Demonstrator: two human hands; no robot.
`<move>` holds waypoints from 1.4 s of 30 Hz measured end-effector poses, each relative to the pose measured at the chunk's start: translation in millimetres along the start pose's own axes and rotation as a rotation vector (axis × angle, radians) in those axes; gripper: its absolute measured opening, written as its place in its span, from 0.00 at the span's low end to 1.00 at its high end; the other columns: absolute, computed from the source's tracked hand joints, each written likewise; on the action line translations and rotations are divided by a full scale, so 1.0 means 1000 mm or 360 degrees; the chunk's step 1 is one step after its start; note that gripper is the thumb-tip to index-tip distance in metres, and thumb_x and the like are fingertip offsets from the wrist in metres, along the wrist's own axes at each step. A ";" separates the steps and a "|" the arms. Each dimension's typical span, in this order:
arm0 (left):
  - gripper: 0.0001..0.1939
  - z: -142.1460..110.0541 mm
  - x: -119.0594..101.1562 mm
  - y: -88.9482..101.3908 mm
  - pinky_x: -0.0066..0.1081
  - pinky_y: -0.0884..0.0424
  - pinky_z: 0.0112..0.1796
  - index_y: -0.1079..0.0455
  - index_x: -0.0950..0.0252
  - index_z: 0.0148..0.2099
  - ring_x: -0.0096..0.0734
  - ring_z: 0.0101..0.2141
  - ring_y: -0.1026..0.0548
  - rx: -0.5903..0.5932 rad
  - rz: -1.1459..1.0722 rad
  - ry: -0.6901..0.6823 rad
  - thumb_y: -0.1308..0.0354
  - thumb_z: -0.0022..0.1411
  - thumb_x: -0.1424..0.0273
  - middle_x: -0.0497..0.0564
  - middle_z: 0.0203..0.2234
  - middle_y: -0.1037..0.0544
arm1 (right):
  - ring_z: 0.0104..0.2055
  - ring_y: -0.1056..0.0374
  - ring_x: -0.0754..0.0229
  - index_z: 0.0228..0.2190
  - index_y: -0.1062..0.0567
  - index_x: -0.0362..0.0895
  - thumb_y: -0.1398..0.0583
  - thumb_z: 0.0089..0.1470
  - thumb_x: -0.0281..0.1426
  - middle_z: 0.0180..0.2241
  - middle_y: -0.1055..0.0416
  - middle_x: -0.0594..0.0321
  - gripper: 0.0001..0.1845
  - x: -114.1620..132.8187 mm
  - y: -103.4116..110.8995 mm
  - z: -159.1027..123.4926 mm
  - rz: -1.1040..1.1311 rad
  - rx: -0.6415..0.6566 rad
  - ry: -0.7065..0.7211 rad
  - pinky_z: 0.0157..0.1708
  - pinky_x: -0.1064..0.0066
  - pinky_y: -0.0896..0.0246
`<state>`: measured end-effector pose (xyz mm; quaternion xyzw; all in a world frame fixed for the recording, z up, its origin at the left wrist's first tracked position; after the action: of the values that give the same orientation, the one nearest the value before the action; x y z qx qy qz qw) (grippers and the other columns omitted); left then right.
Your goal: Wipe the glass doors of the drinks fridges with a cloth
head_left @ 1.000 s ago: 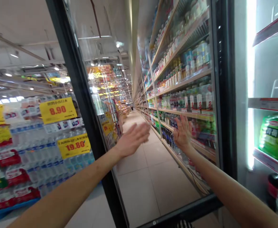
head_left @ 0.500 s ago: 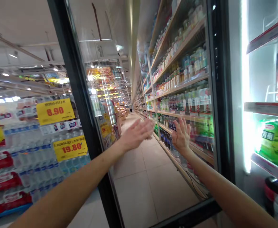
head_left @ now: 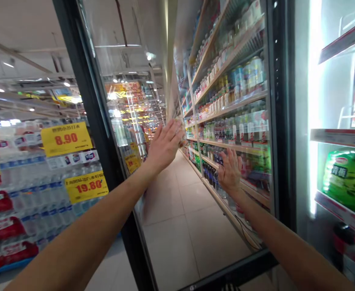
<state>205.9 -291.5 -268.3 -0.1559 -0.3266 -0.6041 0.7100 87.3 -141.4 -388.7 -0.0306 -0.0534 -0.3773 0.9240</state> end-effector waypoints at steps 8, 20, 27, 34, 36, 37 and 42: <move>0.27 -0.018 -0.056 -0.018 0.36 0.50 0.59 0.55 0.72 0.63 0.32 0.61 0.52 0.0204 -0.0290 0.0105 0.56 0.64 0.68 0.58 0.60 0.44 | 0.64 0.56 0.54 0.60 0.53 0.48 0.55 0.57 0.29 0.63 0.55 0.57 0.30 0.071 0.030 0.009 0.0698 -0.0044 0.0108 0.59 0.53 0.53; 0.34 -0.091 -0.013 0.009 0.46 0.61 0.59 0.61 0.62 0.65 0.37 0.62 0.54 0.0107 -0.0055 0.0484 0.52 0.61 0.66 0.57 0.61 0.47 | 0.65 0.62 0.54 0.56 0.43 0.49 0.52 0.57 0.33 0.61 0.49 0.60 0.25 0.125 -0.012 0.041 0.0326 0.0074 0.0032 0.61 0.53 0.63; 0.34 -0.094 -0.022 0.005 0.48 0.61 0.59 0.60 0.60 0.65 0.40 0.62 0.53 0.0132 -0.0098 0.0580 0.50 0.60 0.64 0.56 0.61 0.48 | 0.63 0.56 0.46 0.54 0.38 0.43 0.53 0.56 0.31 0.60 0.51 0.49 0.24 -0.048 0.022 0.028 0.0098 -0.0328 -0.0646 0.56 0.43 0.57; 0.35 -0.103 -0.024 0.002 0.50 0.58 0.58 0.62 0.58 0.65 0.41 0.61 0.52 0.0126 -0.0082 0.0596 0.50 0.60 0.66 0.56 0.61 0.48 | 0.64 0.58 0.56 0.51 0.36 0.53 0.48 0.53 0.29 0.59 0.45 0.62 0.23 0.109 -0.006 -0.012 0.0248 0.0194 0.0618 0.59 0.56 0.55; 0.35 -0.107 -0.027 0.002 0.50 0.57 0.58 0.62 0.57 0.65 0.40 0.61 0.51 0.0131 -0.0077 0.0567 0.49 0.60 0.66 0.56 0.61 0.47 | 0.64 0.57 0.56 0.51 0.35 0.54 0.48 0.53 0.28 0.59 0.44 0.62 0.23 0.081 -0.002 -0.017 0.0159 0.0171 0.0515 0.59 0.55 0.56; 0.35 -0.110 -0.030 0.002 0.50 0.57 0.58 0.62 0.57 0.65 0.40 0.61 0.51 0.0138 -0.0077 0.0571 0.49 0.60 0.67 0.56 0.61 0.47 | 0.64 0.57 0.55 0.51 0.35 0.53 0.49 0.54 0.27 0.59 0.46 0.60 0.22 0.050 0.003 -0.015 0.0111 0.0079 0.0293 0.59 0.53 0.56; 0.35 -0.121 -0.051 -0.001 0.54 0.56 0.57 0.62 0.60 0.65 0.44 0.62 0.54 0.0180 -0.0113 0.0727 0.50 0.60 0.69 0.58 0.61 0.51 | 0.64 0.59 0.51 0.53 0.37 0.44 0.54 0.56 0.28 0.62 0.54 0.50 0.23 -0.041 0.025 -0.021 0.0088 -0.0382 -0.0597 0.56 0.46 0.54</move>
<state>235.5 -327.6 -391.3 0.0366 -0.1961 -0.6289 0.7514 77.4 -96.7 -415.2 -0.2113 -0.1782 -0.3432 0.8977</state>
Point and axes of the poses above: each hand's wrist, its own z-axis towards the middle knuckle, its own y-axis out of the back of the hand, x = y × z, the point moved 8 cm from there along z, towards the middle knuckle
